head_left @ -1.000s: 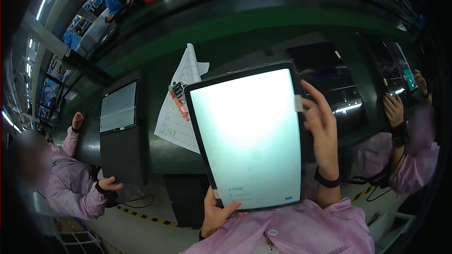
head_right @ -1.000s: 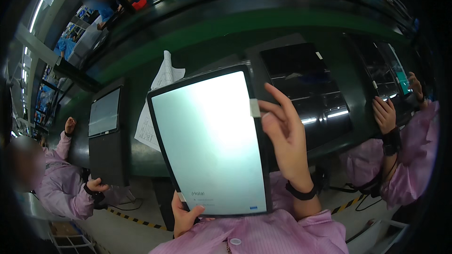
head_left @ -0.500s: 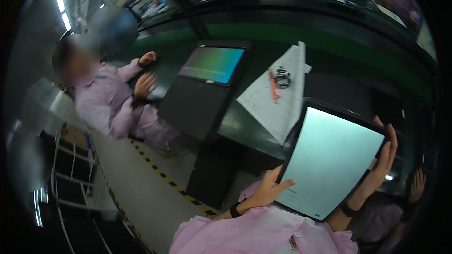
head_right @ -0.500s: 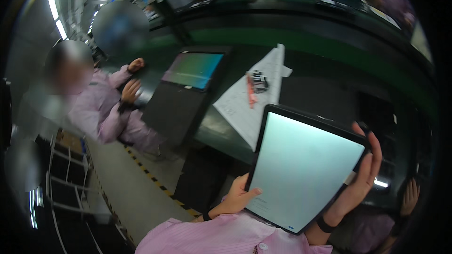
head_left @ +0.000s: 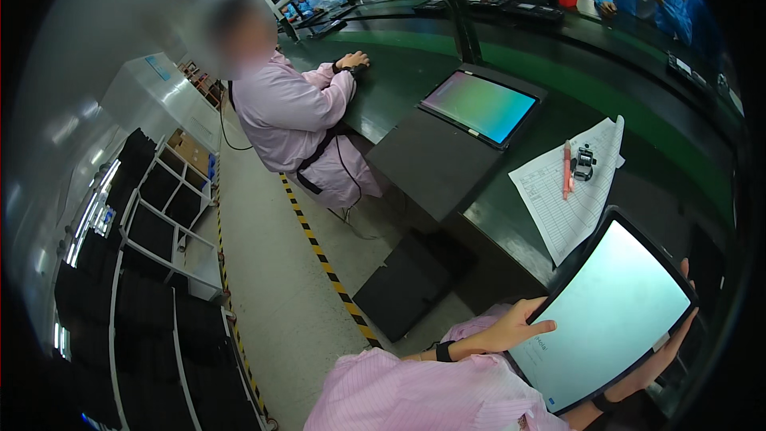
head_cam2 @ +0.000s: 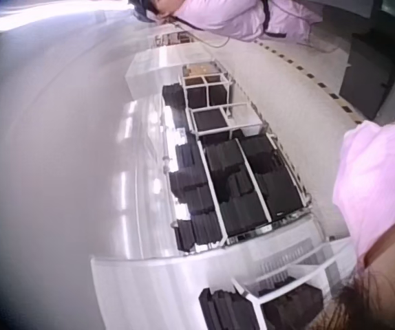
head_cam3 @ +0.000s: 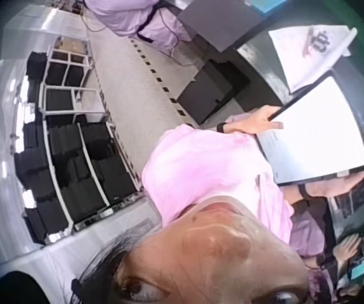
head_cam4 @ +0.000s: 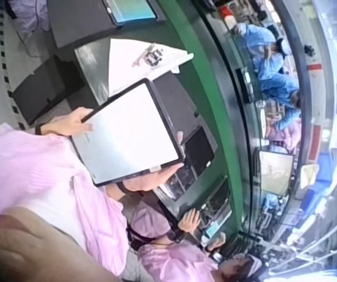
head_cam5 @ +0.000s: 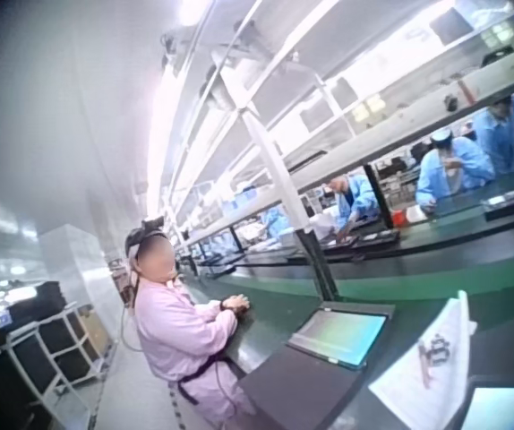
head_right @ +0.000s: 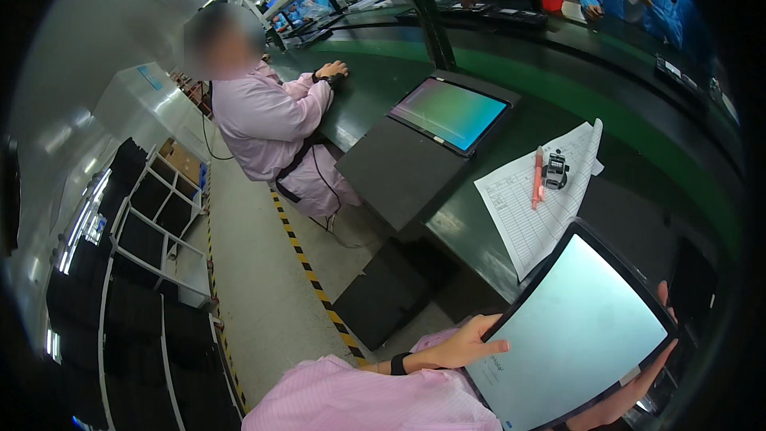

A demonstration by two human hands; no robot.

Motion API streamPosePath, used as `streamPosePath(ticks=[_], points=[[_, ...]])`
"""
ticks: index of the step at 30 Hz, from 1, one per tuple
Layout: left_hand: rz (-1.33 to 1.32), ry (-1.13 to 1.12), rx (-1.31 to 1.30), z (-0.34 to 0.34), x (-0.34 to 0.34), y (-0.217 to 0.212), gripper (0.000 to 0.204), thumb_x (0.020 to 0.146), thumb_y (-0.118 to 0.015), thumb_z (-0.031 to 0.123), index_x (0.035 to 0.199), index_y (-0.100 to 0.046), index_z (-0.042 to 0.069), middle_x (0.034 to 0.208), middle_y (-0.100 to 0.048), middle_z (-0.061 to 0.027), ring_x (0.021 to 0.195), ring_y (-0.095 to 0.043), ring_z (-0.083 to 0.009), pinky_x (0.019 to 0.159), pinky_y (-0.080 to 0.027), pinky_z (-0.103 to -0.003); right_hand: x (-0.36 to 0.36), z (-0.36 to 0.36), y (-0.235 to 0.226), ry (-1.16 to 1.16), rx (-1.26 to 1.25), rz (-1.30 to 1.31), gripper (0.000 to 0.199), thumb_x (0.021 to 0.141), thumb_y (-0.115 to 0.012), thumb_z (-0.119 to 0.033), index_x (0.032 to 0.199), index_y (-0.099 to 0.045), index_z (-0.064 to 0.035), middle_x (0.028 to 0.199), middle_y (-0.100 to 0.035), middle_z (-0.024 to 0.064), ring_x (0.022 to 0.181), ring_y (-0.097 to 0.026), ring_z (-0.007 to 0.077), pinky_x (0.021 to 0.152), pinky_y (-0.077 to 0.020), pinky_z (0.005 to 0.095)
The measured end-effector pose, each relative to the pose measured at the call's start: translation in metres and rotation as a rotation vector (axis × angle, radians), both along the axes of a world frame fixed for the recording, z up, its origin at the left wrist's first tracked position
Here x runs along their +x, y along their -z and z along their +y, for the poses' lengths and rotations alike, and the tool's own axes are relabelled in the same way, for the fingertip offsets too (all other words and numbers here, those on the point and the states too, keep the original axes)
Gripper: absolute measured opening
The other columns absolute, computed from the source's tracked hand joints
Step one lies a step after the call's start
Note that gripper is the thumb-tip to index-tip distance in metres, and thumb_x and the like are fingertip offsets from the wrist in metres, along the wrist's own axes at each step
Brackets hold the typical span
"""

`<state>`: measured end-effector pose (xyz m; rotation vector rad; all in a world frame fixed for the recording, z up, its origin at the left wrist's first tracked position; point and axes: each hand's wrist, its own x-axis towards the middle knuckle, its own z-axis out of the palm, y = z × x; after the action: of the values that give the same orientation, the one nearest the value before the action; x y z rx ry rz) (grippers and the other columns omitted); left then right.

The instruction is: Assembling, peeling protective film from, and inspecting tablet computer screens and chassis on a factory production line.

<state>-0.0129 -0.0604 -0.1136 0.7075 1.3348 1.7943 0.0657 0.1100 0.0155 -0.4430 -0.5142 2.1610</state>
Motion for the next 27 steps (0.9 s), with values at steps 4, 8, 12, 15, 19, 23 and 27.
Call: streamPosePath(ticks=[4, 8, 12, 15, 19, 23, 27], points=[[0.051, 0.007, 0.03, 0.0, 0.001, -0.002, 0.047, 0.088, -0.063, 0.025, 0.122, -0.049, -0.004, 0.101, -0.06, -0.0033, 0.09, -0.05, -0.0065, 0.079, -0.044, -0.024, 0.012, 0.021, 0.015, -0.323, 0.219, 0.371, 0.04, 0.093, -0.043, -0.02, 0.127, -0.042, 0.0031, 0.112, -0.056, 0.029, 0.096, -0.06, 0.0363, 0.08, -0.0502, 0.0447], [0.048, 0.014, 0.023, 0.0, 0.0, -0.004, 0.048, 0.088, -0.063, 0.026, 0.122, -0.049, -0.004, 0.099, -0.059, -0.0024, 0.089, -0.05, -0.0068, 0.078, -0.044, -0.024, 0.013, -0.013, -0.002, 0.126, -0.146, 0.245, 0.044, 0.095, -0.037, -0.025, 0.132, -0.039, 0.0001, 0.123, -0.052, 0.0235, 0.108, -0.055, 0.0356, 0.092, -0.0431, 0.0512], [0.085, -0.005, 0.041, -0.001, -0.001, -0.002, 0.047, 0.088, -0.063, 0.027, 0.121, -0.05, -0.004, 0.097, -0.059, -0.0021, 0.087, -0.049, -0.007, 0.077, -0.043, -0.023, 0.021, -0.003, 0.005, 0.07, -0.152, 0.148, 0.046, 0.095, -0.036, -0.028, 0.135, -0.036, -0.0035, 0.129, -0.046, 0.0197, 0.115, -0.049, 0.0327, 0.097, -0.0384, 0.0494], [0.035, 0.014, 0.031, -0.001, -0.001, -0.007, 0.041, 0.089, -0.062, 0.021, 0.118, -0.051, -0.006, 0.101, -0.06, -0.0033, 0.091, -0.05, -0.0075, 0.081, -0.043, -0.024, 0.024, 0.002, 0.01, 0.022, -0.072, 0.137, 0.049, 0.096, -0.032, -0.034, 0.137, -0.033, -0.0075, 0.136, -0.038, 0.0163, 0.124, -0.04, 0.0291, 0.104, -0.0318, 0.0465], [0.019, 0.066, -0.011, 0.003, -0.004, -0.007, 0.044, 0.088, -0.062, 0.025, 0.118, -0.051, -0.004, 0.099, -0.059, -0.0027, 0.088, -0.049, -0.0071, 0.078, -0.043, -0.023, 0.023, 0.012, 0.025, -0.022, 0.006, 0.122, 0.052, 0.096, -0.028, -0.04, 0.14, -0.03, -0.0116, 0.144, -0.03, 0.0129, 0.133, -0.031, 0.0256, 0.11, -0.0253, 0.0436], [-0.011, 0.055, 0.007, 0.008, -0.001, -0.008, 0.041, 0.089, -0.061, 0.023, 0.118, -0.052, -0.005, 0.1, -0.059, -0.003, 0.089, -0.05, -0.0076, 0.08, -0.043, -0.024, 0.018, 0.027, 0.041, -0.241, 0.415, 0.485, 0.051, 0.094, -0.029, -0.033, 0.14, -0.03, -0.0119, 0.145, -0.027, 0.0187, 0.135, -0.025, 0.0303, 0.111, -0.0216, 0.0472], [-0.054, 0.037, 0.023, 0.004, -0.003, -0.002, 0.04, 0.09, -0.06, 0.022, 0.118, -0.051, -0.005, 0.101, -0.059, -0.0034, 0.09, -0.051, -0.0082, 0.08, -0.043, -0.024, 0.01, 0.012, 0.045, -0.122, 0.278, 0.432, 0.048, 0.093, -0.034, -0.031, 0.137, -0.035, -0.0115, 0.144, -0.027, 0.0195, 0.134, -0.027, 0.0331, 0.111, -0.022, 0.0492]])
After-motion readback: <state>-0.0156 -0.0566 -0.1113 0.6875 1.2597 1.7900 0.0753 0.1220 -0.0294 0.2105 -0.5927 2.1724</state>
